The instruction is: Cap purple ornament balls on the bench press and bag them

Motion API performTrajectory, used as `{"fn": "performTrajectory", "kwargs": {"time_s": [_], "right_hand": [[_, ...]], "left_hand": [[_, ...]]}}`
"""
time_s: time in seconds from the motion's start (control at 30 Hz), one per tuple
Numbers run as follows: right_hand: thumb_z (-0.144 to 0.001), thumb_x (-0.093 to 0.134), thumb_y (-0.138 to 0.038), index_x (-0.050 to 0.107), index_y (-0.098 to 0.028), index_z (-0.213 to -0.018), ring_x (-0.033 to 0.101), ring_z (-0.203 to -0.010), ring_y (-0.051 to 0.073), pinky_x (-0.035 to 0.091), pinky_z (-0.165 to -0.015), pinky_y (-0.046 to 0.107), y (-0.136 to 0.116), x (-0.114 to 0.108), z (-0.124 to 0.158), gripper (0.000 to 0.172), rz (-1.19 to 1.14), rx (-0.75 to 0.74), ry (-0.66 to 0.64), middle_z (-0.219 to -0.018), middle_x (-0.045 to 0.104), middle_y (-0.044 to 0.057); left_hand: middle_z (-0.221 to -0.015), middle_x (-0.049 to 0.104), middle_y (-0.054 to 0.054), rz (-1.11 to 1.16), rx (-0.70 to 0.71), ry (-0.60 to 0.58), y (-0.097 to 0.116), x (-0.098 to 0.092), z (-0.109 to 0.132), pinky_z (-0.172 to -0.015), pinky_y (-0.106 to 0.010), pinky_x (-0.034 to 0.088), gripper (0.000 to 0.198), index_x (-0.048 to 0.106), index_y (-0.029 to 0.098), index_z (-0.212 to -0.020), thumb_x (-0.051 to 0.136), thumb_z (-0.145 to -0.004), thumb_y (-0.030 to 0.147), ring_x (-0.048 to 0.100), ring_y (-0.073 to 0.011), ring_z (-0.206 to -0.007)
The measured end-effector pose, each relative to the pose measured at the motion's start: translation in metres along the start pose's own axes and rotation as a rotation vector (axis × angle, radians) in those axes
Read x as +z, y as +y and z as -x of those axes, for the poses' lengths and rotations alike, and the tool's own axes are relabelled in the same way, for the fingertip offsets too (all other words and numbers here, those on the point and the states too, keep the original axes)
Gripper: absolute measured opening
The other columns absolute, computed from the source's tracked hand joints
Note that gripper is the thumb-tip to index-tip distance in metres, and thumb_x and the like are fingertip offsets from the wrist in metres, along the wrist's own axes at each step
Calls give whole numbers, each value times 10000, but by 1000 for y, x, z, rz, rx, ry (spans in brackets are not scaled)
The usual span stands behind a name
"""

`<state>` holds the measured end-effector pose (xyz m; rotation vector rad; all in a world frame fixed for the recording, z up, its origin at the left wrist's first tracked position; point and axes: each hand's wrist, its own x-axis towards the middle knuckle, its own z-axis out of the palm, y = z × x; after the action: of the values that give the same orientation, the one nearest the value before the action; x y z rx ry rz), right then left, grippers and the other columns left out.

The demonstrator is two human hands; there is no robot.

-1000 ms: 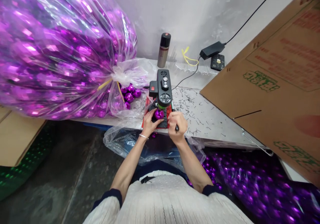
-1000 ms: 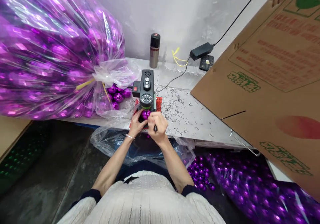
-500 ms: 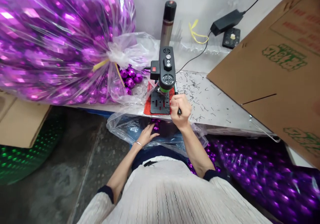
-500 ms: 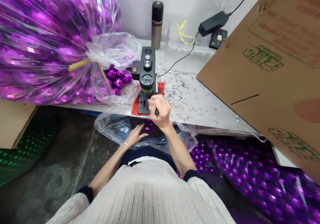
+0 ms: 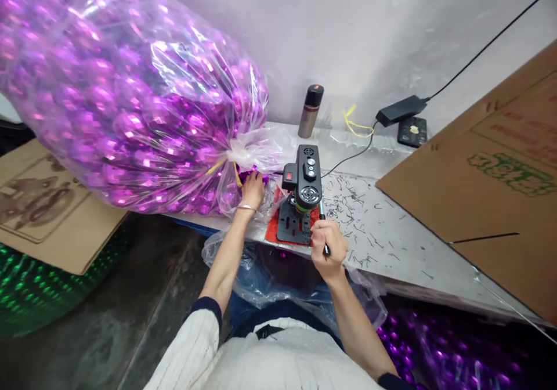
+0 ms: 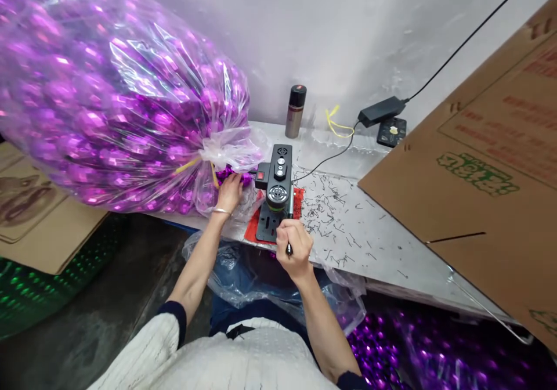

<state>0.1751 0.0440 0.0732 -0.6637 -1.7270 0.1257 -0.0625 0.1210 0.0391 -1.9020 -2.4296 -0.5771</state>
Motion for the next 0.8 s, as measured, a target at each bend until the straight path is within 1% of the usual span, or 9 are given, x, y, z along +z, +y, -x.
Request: {"fn": "performTrajectory", "kwargs": {"time_s": [0.07, 0.17, 0.27, 0.37, 0.43, 0.53, 0.67, 0.73, 0.8], "right_hand": [[-925, 489, -52, 504, -224, -767, 581, -659, 123, 454, -601, 255, 0, 0, 0, 234, 3, 0, 4, -718, 597, 1], [-917, 496, -51, 503, -225, -763, 586, -648, 127, 461, -596, 258, -1, 0, 0, 232, 1, -1, 12, -706, 598, -2], [-912, 494, -50, 506, -226, -761, 591, -640, 133, 466, -586, 264, -1, 0, -1, 233, -1, -2, 15, -699, 597, -1], [-907, 491, -48, 517, -223, -760, 597, -642, 133, 468, -583, 264, -1, 0, -1, 230, 6, -6, 9, -700, 604, 2], [-909, 489, -48, 516, -222, -761, 596, -647, 130, 468, -584, 261, -1, 0, 0, 230, 5, -7, 7, -699, 600, 0], [-923, 481, -61, 506, -223, -760, 593, -647, 127, 463, -576, 256, -2, 1, -1, 231, 0, 2, 20, -700, 595, -1], [-940, 484, -86, 503, -223, -764, 591, -636, 126, 452, -563, 258, -1, -2, -7, 223, 17, -11, 14, -695, 601, 1], [-943, 494, -95, 502, -223, -766, 594, -636, 128, 447, -559, 258, 1, -5, -12, 218, 26, -42, -10, -686, 601, 1], [-945, 502, -103, 500, -225, -768, 595, -636, 128, 442, -555, 257, 2, -9, -17, 215, 36, -69, -35, -678, 601, 0]], "left_hand": [[-1310, 656, -203, -50, 10, -72, 4, 8, -19, -1043, -494, 499, 370, 640, 133, -1280, 578, -915, 134, 625, -349, -1208], [-1253, 674, -237, -60, 22, -93, 11, 19, -32, -1057, -558, 454, 330, 661, 103, -1189, 645, -859, 112, 608, -391, -1214], [-1220, 679, -261, -51, 29, -101, 11, 23, -36, -1065, -568, 436, 271, 680, 90, -1108, 686, -840, 132, 609, -410, -1217], [-1222, 678, -258, 40, 41, -35, 1, 16, -30, -1062, -574, 442, 344, 668, 96, -1131, 744, -825, 232, 621, -421, -1206], [-1252, 679, -224, 231, 36, 69, -6, 8, -16, -1066, -554, 462, 434, 642, 124, -1192, 761, -829, 329, 630, -398, -1215], [-1316, 676, -148, 737, -22, 158, -6, 3, 24, -1038, -449, 531, 567, 563, 189, -1327, 722, -869, 482, 668, -294, -1194], [-1288, 699, -116, 1408, -227, 18, 18, 18, 89, -966, -393, 594, 528, 548, 203, -1313, 566, -953, 588, 711, -222, -1130], [-1256, 714, -120, 1530, -346, -42, 32, 31, 113, -956, -393, 601, 512, 575, 188, -1245, 569, -944, 602, 719, -224, -1119], [-1225, 729, -120, 1504, -417, -51, 43, 45, 126, -945, -379, 600, 518, 577, 186, -1227, 626, -914, 595, 727, -222, -1095]]}}
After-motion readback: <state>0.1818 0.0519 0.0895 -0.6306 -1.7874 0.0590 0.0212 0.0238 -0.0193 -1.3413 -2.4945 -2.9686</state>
